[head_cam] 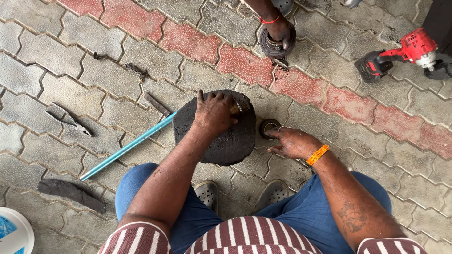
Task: The person sits on the ground and uses a hammer to strike a cylindrical metal part resting on a stone block. Another person assists by holding a larger housing component. The recorder repeatedly hammers the part to separate or adjust it, then inspects the separated components.
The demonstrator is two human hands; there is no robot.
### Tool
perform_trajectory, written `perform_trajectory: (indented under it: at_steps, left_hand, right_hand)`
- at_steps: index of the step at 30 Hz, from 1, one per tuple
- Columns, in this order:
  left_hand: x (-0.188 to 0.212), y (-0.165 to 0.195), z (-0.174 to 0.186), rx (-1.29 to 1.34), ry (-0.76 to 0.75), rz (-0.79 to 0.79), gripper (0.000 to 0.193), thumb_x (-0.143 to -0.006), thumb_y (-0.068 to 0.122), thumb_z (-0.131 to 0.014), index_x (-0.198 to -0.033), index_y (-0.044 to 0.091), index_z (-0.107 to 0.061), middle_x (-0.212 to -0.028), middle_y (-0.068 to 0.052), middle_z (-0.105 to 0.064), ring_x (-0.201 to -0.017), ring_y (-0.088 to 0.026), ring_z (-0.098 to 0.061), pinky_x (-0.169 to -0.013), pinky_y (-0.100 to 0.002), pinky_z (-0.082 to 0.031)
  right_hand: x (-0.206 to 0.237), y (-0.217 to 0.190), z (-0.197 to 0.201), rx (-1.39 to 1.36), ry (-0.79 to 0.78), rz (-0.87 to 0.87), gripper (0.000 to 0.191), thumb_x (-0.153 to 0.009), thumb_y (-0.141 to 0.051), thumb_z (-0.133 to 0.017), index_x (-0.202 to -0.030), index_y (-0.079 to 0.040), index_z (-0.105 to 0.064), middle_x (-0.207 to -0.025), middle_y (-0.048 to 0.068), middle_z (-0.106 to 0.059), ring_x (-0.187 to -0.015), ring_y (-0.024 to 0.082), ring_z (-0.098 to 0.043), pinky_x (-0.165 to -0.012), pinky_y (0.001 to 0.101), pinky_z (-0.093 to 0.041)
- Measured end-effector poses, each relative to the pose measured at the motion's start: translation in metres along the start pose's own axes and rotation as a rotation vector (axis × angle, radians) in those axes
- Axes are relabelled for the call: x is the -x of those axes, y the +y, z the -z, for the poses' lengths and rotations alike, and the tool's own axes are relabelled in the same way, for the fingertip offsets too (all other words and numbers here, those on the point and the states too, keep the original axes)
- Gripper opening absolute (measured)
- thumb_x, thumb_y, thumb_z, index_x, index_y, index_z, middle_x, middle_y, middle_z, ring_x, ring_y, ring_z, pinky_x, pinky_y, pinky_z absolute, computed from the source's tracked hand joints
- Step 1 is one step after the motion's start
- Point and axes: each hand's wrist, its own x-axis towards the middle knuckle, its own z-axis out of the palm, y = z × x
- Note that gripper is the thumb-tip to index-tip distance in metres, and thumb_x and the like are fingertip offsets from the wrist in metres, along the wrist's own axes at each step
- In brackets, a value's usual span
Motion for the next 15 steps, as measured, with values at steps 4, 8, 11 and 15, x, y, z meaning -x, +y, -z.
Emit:
perform_trajectory:
  at_steps: [4, 8, 11, 15]
  left_hand:
    - [0.0013, 0.0002, 0.0008, -0.003, -0.006, -0.003, 0.079, -0.086, 0.056, -0.074, -0.15, 0.022, -0.044, -0.148, -0.01, -0.049, -0.143, -0.033, -0.04, -0.122, -0.067, -0.013]
    - [0.0022, 0.0006, 0.0011, 0.008, -0.003, -0.002, 0.079, -0.086, 0.055, -0.075, -0.15, 0.022, -0.045, -0.148, -0.009, -0.05, -0.143, -0.032, -0.04, -0.122, -0.068, -0.013]
    - [0.002, 0.0007, 0.0007, 0.016, -0.003, 0.0, 0.078, -0.086, 0.055, -0.075, -0.151, 0.022, -0.045, -0.148, -0.009, -0.05, -0.143, -0.032, -0.041, -0.122, -0.068, -0.013]
    - [0.0009, -0.0001, 0.0003, 0.005, 0.0, -0.001, 0.08, -0.086, 0.056, -0.075, -0.151, 0.022, -0.043, -0.147, -0.009, -0.05, -0.143, -0.033, -0.04, -0.122, -0.067, -0.013]
  right_hand:
    - [0.0008, -0.0007, 0.0001, 0.01, 0.003, 0.008, 0.067, -0.091, -0.054, -0.066, -0.15, -0.028, -0.047, -0.116, 0.012, -0.068, -0.107, 0.028, -0.07, -0.094, 0.0429, -0.058]
    - [-0.0011, 0.0015, -0.0028, 0.015, 0.027, 0.046, 0.067, -0.091, -0.055, -0.067, -0.149, -0.027, -0.048, -0.118, 0.012, -0.067, -0.108, 0.029, -0.069, -0.095, 0.0439, -0.057]
    - [-0.0038, 0.0043, -0.006, 0.02, 0.043, 0.056, 0.067, -0.091, -0.056, -0.067, -0.148, -0.026, -0.048, -0.119, 0.012, -0.068, -0.11, 0.029, -0.068, -0.096, 0.0442, -0.056]
    - [-0.0076, 0.0072, -0.0094, 0.019, 0.05, 0.063, 0.067, -0.091, -0.055, -0.067, -0.148, -0.026, -0.049, -0.12, 0.013, -0.068, -0.109, 0.03, -0.069, -0.096, 0.0445, -0.056]
